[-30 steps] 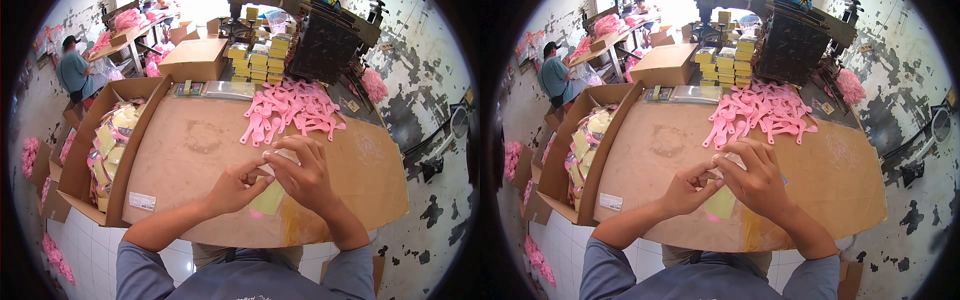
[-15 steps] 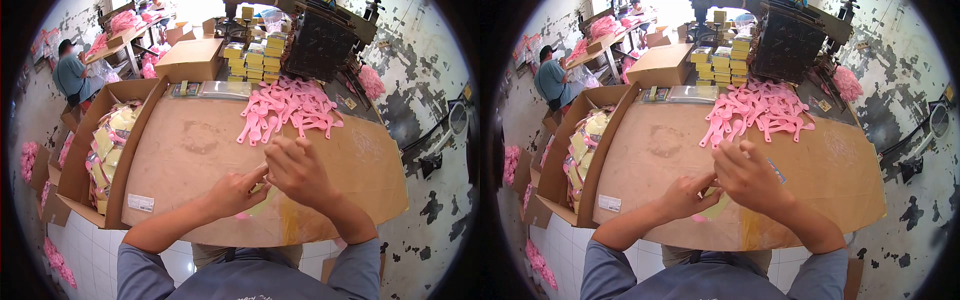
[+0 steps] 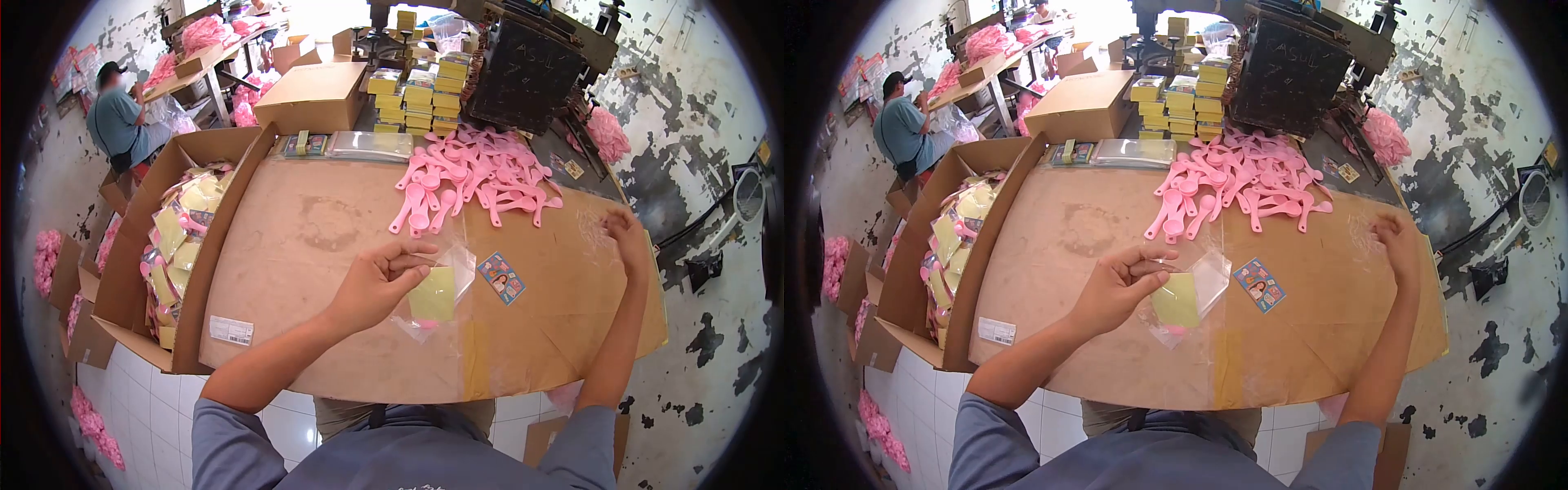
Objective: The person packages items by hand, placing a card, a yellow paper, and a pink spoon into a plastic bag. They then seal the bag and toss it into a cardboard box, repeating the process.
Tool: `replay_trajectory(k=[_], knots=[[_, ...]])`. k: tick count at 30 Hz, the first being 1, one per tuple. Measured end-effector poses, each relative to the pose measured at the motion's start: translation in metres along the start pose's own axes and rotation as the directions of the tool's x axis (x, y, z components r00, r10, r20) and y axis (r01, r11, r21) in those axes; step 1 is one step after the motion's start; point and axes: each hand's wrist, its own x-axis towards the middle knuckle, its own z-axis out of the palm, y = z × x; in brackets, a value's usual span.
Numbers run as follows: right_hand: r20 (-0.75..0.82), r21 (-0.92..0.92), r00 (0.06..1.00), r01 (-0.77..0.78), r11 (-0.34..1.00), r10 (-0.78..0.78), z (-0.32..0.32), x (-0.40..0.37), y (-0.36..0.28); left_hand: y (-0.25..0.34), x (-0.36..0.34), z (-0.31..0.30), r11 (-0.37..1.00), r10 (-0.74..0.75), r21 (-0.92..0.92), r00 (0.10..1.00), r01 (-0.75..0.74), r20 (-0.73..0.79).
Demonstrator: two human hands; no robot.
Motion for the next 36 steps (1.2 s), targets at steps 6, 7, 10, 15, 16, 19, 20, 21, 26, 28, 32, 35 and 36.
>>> replay_trajectory(k=[6, 7, 10, 15, 16, 19, 20, 21, 26, 28, 32, 35, 36], knots=[[-0.099, -0.976, 0.833, 0.026, 0.217, -0.545, 0.02, -0.046, 0.002, -0.001, 0.005, -0.003, 1.0, -0.021, -0.018, 1.0, 0.021, -0.02], [-0.098, -0.936, 0.837, 0.106, 0.335, -0.539, 0.03, -0.053, -0.013, -0.003, 0.004, -0.002, 1.0, -0.01, -0.025, 1.0, 0.01, -0.011], [-0.087, -0.711, 0.851, 0.311, 0.63, -0.518, 0.074, -0.071, -0.077, -0.005, 0.005, -0.002, 1.0, 0.005, -0.02, 1.0, -0.005, 0.016], [0.275, -0.096, 0.865, 0.46, 0.883, -0.421, 0.157, -0.11, -0.133, -0.004, 0.004, 0.001, 0.994, -0.032, -0.104, 1.0, 0.031, -0.001], [0.376, 0.036, 0.828, 0.434, 0.9, -0.415, 0.174, -0.119, -0.144, -0.004, 0.004, 0.002, 0.992, -0.04, -0.121, 0.999, 0.039, -0.003], [0.511, 0.19, 0.765, 0.343, 0.92, -0.391, 0.208, -0.132, -0.152, -0.002, 0.002, 0.0, 0.998, -0.009, 0.056, 1.0, 0.008, 0.017], [0.539, 0.219, 0.763, 0.283, 0.934, -0.357, 0.215, -0.133, -0.152, -0.003, 0.002, 0.0, 0.999, -0.008, 0.039, 1.0, 0.007, 0.012], [0.569, 0.245, 0.756, 0.22, 0.944, -0.324, 0.221, -0.132, -0.149, -0.005, 0.003, 0.0, 1.0, -0.006, 0.023, 1.0, 0.006, 0.006], [0.632, 0.469, 0.733, -0.103, 0.877, -0.252, 0.232, -0.123, -0.128, -0.006, 0.004, -0.002, 0.999, 0.02, -0.027, 1.0, -0.019, 0.011], [0.624, 0.502, 0.743, -0.144, 0.853, -0.242, 0.23, -0.123, -0.125, -0.007, 0.004, -0.002, 1.0, 0.003, -0.02, 1.0, -0.003, 0.023], [0.604, 0.515, 0.765, -0.162, 0.842, -0.222, 0.229, -0.123, -0.121, -0.005, 0.003, -0.001, 0.998, -0.055, 0.008, 0.998, 0.055, -0.007], [0.585, 0.564, 0.774, -0.173, 0.807, -0.242, 0.229, -0.122, -0.116, -0.007, 0.004, 0.0, 1.0, -0.023, -0.001, 1.0, 0.022, -0.018], [0.576, 0.587, 0.777, -0.175, 0.79, -0.256, 0.228, -0.121, -0.113, -0.009, 0.003, -0.003, 1.0, 0.014, 0.024, 1.0, -0.014, 0.005]])
